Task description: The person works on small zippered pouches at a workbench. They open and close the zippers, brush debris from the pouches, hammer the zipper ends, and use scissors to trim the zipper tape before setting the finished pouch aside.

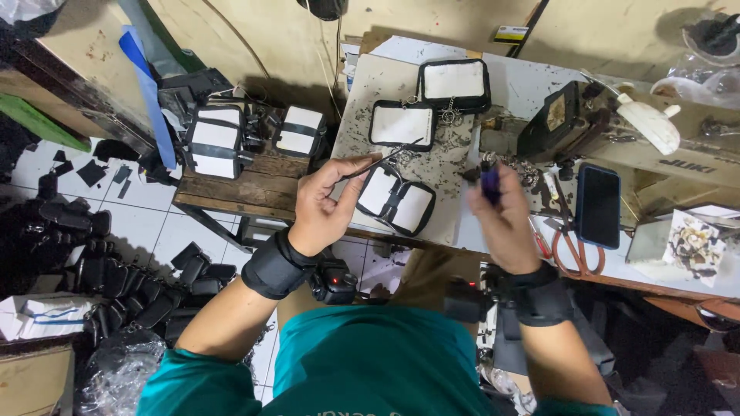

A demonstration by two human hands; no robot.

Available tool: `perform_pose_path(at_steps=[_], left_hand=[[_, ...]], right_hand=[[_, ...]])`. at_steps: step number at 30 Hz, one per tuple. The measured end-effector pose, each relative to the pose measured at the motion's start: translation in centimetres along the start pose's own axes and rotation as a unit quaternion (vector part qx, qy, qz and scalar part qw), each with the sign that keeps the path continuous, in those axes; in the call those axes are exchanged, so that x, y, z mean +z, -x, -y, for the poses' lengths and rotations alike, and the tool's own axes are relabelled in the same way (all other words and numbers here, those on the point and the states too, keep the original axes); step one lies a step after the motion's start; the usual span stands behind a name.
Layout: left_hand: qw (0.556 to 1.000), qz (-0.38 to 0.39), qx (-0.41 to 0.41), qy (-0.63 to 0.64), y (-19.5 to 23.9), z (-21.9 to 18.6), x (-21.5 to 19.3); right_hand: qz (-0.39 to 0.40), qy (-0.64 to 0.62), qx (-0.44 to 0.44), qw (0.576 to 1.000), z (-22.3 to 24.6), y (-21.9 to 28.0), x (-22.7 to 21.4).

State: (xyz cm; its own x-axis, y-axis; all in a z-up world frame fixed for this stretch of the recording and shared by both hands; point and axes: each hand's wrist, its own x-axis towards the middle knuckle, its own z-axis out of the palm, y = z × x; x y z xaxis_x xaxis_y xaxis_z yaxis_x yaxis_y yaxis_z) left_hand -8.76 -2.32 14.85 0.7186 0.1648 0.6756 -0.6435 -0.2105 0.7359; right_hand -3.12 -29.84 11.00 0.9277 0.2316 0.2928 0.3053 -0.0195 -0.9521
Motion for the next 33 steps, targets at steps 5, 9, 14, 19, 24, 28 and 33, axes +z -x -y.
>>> perform_pose_path(at_steps=[5, 9, 14, 19, 24, 28, 33], left_hand=[[1.0, 0.0, 0.003, -0.009, 0.1, -0.4, 0.1], [1.0, 0.001, 0.008, -0.015, 0.2, -0.2, 0.0], [1.0, 0.007, 0.013, 0.0, 0.3, -0.2, 0.2], [1.0, 0.016, 0.012, -0.002, 0.4, -0.4, 0.3], [1.0, 0.027, 0.011, -0.001, 0.4, -0.9, 0.3], [1.0, 0.029, 0.008, -0.005, 0.6, -0.8, 0.2], [1.0, 0.025, 0.006, -0.008, 0.8, -0.6, 0.1]], right_hand=[[0.053, -0.038, -0.025, 0.998, 2.0, 0.3, 3.8], [0.125, -0.082, -0.093, 0.984, 2.6, -0.4, 6.0], [0.157, -0.188, -0.039, 0.969, -0.5, -0.9, 7.1], [0.114, -0.164, 0.031, 0.979, 0.6, -1.7, 8.5], [0.121, -0.096, 0.023, 0.988, -0.2, -2.0, 8.7], [0.119, -0.079, 0.013, 0.99, 0.6, -2.0, 8.8], [0.128, -0.086, 0.004, 0.988, 1.0, -2.1, 8.9]])
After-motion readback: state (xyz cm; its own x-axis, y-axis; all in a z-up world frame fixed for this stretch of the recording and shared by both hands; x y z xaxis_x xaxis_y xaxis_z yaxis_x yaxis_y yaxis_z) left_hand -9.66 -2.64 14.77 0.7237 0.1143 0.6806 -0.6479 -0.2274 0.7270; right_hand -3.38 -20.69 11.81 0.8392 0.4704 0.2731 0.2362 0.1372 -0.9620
